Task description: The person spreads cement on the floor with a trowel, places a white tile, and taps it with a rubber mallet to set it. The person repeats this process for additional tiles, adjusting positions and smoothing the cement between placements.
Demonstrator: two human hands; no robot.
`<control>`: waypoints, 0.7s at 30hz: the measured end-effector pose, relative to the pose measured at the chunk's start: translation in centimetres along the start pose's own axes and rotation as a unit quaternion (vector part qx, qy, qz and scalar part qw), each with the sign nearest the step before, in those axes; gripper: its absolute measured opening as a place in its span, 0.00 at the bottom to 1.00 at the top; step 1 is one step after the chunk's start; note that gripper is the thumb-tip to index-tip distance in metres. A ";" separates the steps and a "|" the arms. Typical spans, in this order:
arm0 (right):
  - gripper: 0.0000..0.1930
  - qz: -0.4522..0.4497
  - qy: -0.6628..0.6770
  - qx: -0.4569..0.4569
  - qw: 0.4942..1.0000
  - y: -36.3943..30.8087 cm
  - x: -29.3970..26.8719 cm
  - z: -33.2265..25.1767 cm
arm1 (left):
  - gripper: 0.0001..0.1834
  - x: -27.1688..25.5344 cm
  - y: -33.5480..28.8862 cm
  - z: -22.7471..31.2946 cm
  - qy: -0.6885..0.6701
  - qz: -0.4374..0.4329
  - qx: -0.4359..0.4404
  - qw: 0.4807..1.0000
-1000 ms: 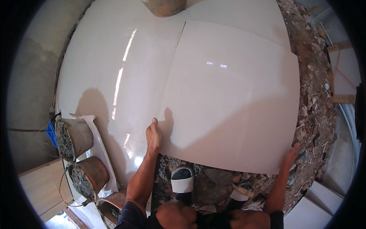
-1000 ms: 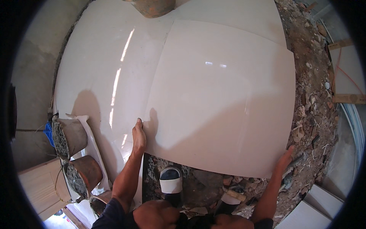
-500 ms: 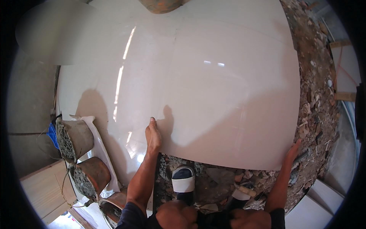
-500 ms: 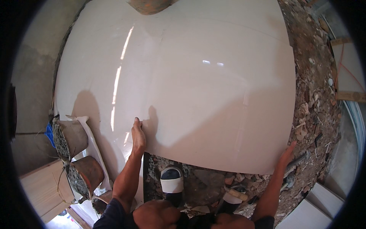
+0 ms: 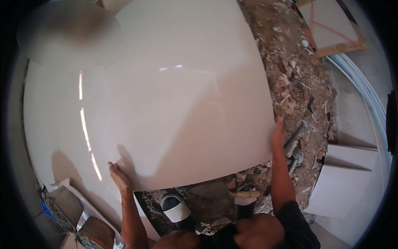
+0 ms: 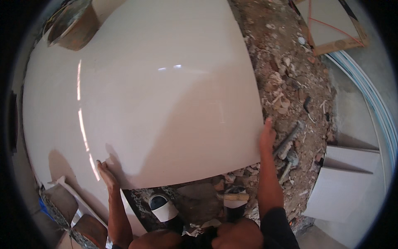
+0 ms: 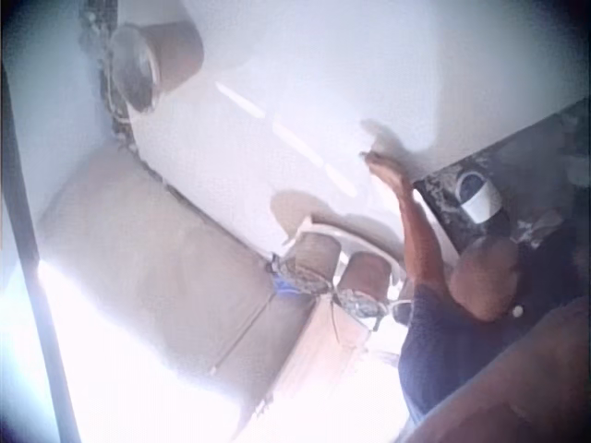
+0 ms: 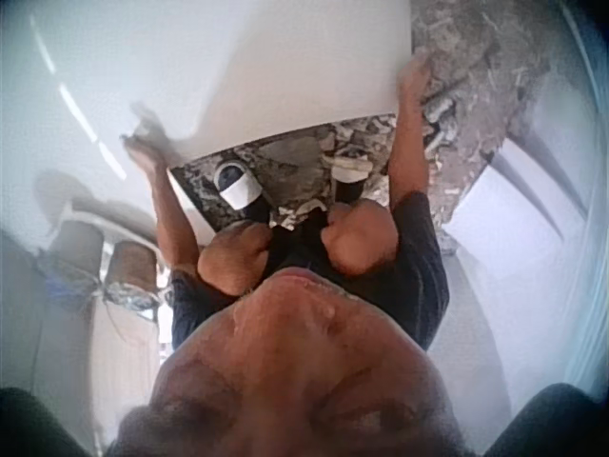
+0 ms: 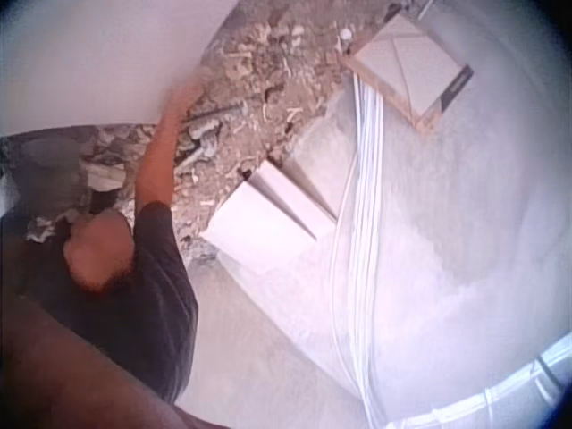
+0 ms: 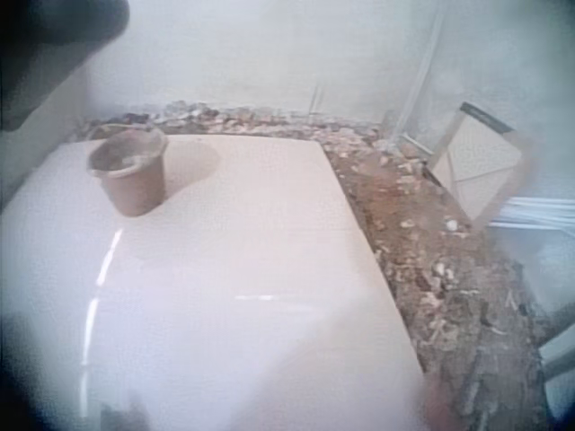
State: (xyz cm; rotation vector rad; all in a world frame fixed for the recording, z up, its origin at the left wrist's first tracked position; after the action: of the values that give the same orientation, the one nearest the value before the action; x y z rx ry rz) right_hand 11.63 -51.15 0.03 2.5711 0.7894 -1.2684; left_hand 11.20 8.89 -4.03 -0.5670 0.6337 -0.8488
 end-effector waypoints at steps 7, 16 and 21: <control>0.33 -0.050 0.056 -0.012 0.997 -0.4 0.1 -0.8 | 0.38 1.4 -1.8 1.2 0.011 0.017 0.021 1.000; 0.31 -0.094 0.034 -0.064 0.993 0.5 0.4 1.0 | 0.33 1.1 -1.5 1.5 0.067 0.043 0.054 0.995; 0.29 -0.070 0.018 -0.105 0.992 0.7 0.7 1.1 | 0.31 1.5 -1.8 1.2 0.012 0.062 0.106 0.992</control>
State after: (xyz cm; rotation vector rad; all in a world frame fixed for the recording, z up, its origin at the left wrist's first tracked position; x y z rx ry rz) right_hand 11.56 -51.86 -1.26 2.4133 1.0670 -1.1105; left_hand 11.86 6.95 -2.44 -0.3225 0.5856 -0.7948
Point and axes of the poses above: each hand's wrist, its own y-axis towards the middle knuckle, its own x-axis out of the palm, z = x × y, the point moved 1 cm from there along y, towards the middle knuckle, and after that the axes turned 10 degrees about -x, right-handed, at the moved point
